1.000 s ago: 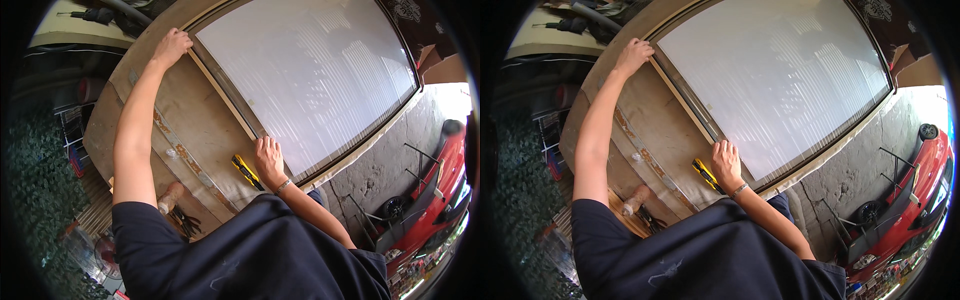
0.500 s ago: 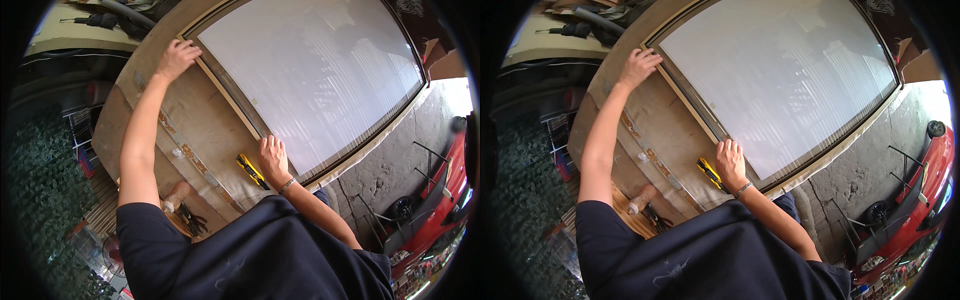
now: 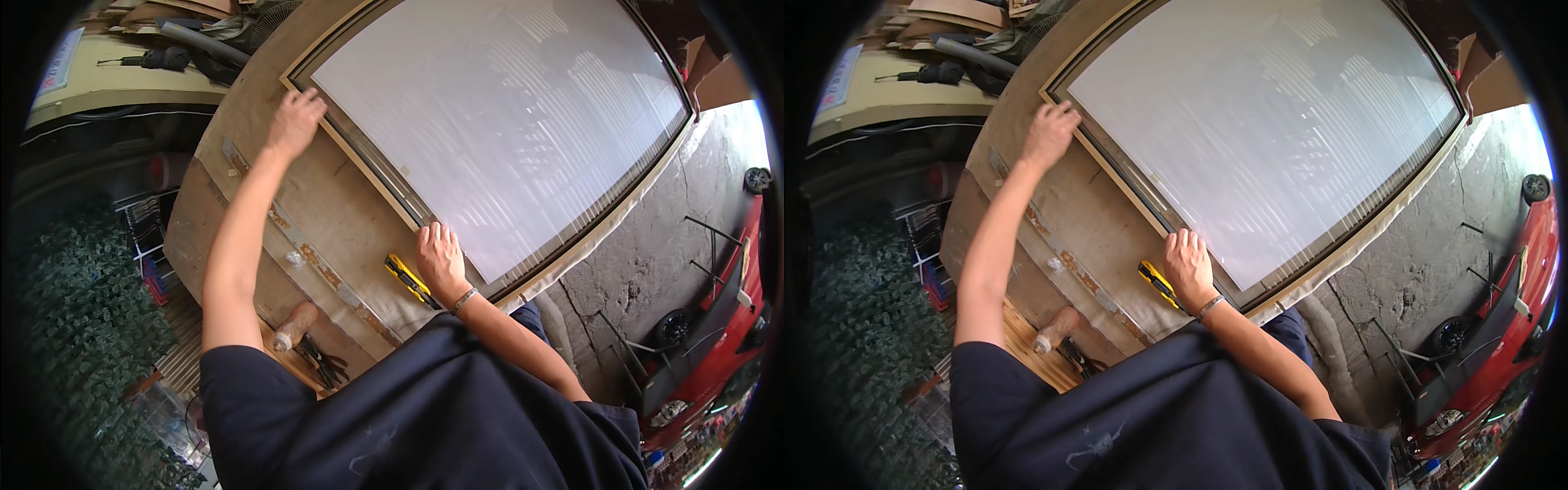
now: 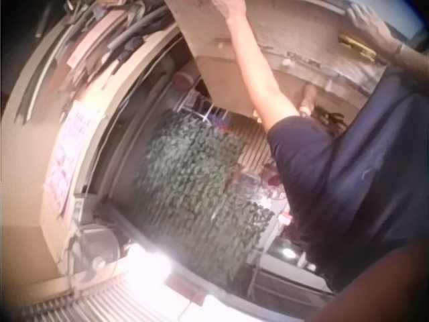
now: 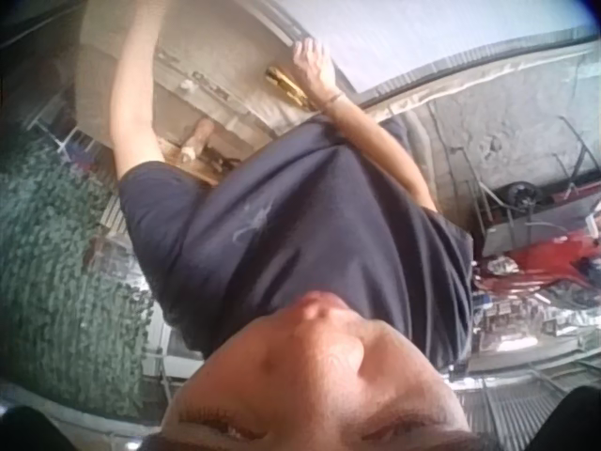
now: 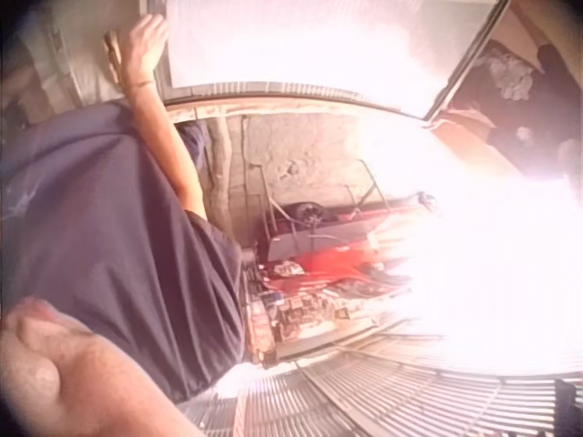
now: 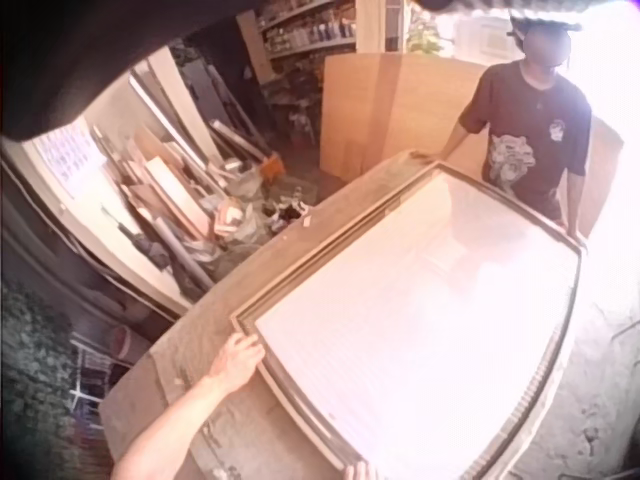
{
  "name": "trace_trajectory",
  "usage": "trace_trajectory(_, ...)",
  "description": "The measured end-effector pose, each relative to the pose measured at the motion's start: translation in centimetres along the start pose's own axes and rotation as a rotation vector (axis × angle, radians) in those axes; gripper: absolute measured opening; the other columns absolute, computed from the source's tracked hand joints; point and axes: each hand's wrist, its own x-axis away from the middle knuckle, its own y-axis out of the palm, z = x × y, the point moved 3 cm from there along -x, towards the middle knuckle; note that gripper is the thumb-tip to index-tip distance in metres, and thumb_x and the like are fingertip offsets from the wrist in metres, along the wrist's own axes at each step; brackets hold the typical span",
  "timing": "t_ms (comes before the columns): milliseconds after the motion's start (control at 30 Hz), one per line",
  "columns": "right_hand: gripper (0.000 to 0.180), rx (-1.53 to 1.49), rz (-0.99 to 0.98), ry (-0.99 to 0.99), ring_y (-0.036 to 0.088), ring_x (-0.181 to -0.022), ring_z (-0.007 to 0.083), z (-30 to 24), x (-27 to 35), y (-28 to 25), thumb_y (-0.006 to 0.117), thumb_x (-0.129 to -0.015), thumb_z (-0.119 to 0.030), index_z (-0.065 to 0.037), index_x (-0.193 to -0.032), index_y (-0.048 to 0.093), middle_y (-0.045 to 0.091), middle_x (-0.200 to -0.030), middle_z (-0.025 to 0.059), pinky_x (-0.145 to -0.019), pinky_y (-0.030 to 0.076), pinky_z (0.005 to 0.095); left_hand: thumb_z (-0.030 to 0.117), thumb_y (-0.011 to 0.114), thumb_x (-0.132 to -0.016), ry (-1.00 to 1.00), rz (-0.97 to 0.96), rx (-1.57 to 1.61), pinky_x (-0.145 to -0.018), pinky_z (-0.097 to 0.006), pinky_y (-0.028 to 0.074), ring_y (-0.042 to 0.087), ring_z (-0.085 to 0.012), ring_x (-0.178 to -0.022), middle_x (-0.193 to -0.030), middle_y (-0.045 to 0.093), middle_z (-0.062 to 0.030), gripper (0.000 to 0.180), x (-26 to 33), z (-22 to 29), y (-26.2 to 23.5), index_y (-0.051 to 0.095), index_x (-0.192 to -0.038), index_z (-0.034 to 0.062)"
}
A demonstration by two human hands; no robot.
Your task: The person applies glue to a rubber seal strip and fits it into the groove of a window frame. They then spray the frame with liquid and wipe the surface with a cloth. Another person assists by holding the frame steady.
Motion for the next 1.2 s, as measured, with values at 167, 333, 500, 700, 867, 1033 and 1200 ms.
trace_trajectory(167,0.013,-0.034,-0.035,0.025,0.058,-0.094,0.0270,2.2,4.6,0.4,0.052,-0.090,-0.011,-0.001,-0.098,0.057,0.057,-0.095,0.0140,-0.081,0.046,0.0390,0.018,0.069,-0.087,0.107,0.026,0.200,-0.110,-0.042,0.037,0.054,-0.0218,-0.128,-0.125,0.068,-0.0045,0.033,3.0,13.9,-4.8,0.070,-0.118,0.0080)
trace_trajectory(333,0.013,-0.018,-0.164,0.075,0.057,-0.094,0.0270,5.2,13.5,0.9,0.053,-0.088,-0.011,-0.002,-0.097,0.056,0.058,-0.094,0.0134,-0.081,0.044,0.0401,0.014,0.057,-0.094,0.142,0.045,0.393,-0.109,-0.044,0.040,0.058,-0.0241,-0.125,-0.122,0.071,-0.0071,0.030,5.4,26.4,-7.5,0.070,-0.119,0.0054)
trace_trajectory(500,0.011,0.044,-0.155,0.040,0.058,-0.094,0.0271,5.7,14.6,1.0,0.053,-0.088,-0.011,-0.003,-0.096,0.056,0.059,-0.095,0.0137,-0.081,0.044,0.0409,0.016,0.056,-0.091,0.117,0.054,0.594,-0.109,-0.046,0.039,0.055,-0.0260,-0.127,-0.124,0.068,-0.0072,0.031,6.5,32.0,-9.5,0.070,-0.117,0.0044)
trace_trajectory(700,0.013,-0.057,-0.104,0.067,0.058,-0.096,0.0318,6.1,15.1,1.8,0.052,-0.087,-0.009,-0.002,-0.098,0.054,0.059,-0.097,0.0164,-0.082,0.044,0.0443,0.015,0.057,-0.090,0.024,0.147,0.641,-0.107,-0.045,0.040,0.056,-0.0252,-0.126,-0.117,0.070,-0.0059,0.028,7.3,33.4,-9.4,0.070,-0.112,0.0047)
trace_trajectory(867,0.016,-0.074,-0.089,0.071,0.058,-0.098,0.0321,6.0,15.5,1.8,0.058,-0.088,-0.013,-0.002,-0.100,0.055,0.059,-0.099,0.0159,-0.083,0.043,0.0455,0.016,0.058,-0.090,0.005,0.180,0.592,-0.108,-0.045,0.040,0.057,-0.0235,-0.125,-0.116,0.071,-0.0046,0.026,7.6,33.8,-9.0,0.072,-0.109,0.0060)
trace_trajectory(1033,0.019,-0.097,-0.115,0.050,0.058,-0.099,0.0321,6.4,15.5,1.3,0.061,-0.089,-0.017,-0.004,-0.101,0.058,0.061,-0.099,0.0148,-0.085,0.042,0.0461,0.018,0.057,-0.091,-0.016,0.100,0.547,-0.111,-0.047,0.038,0.056,-0.0230,-0.127,-0.118,0.071,-0.0038,0.027,7.6,34.1,-9.0,0.073,-0.111,0.0079)
trace_trajectory(1200,0.017,-0.036,-0.165,-0.005,0.057,-0.099,0.0330,6.4,16.0,1.2,0.062,-0.090,-0.019,-0.005,-0.099,0.061,0.062,-0.100,0.0155,-0.087,0.041,0.0473,0.019,0.056,-0.092,-0.002,0.151,0.397,-0.112,-0.049,0.036,0.055,-0.0239,-0.129,-0.121,0.070,-0.0046,0.029,8.2,34.7,-8.9,0.072,-0.113,0.0079)
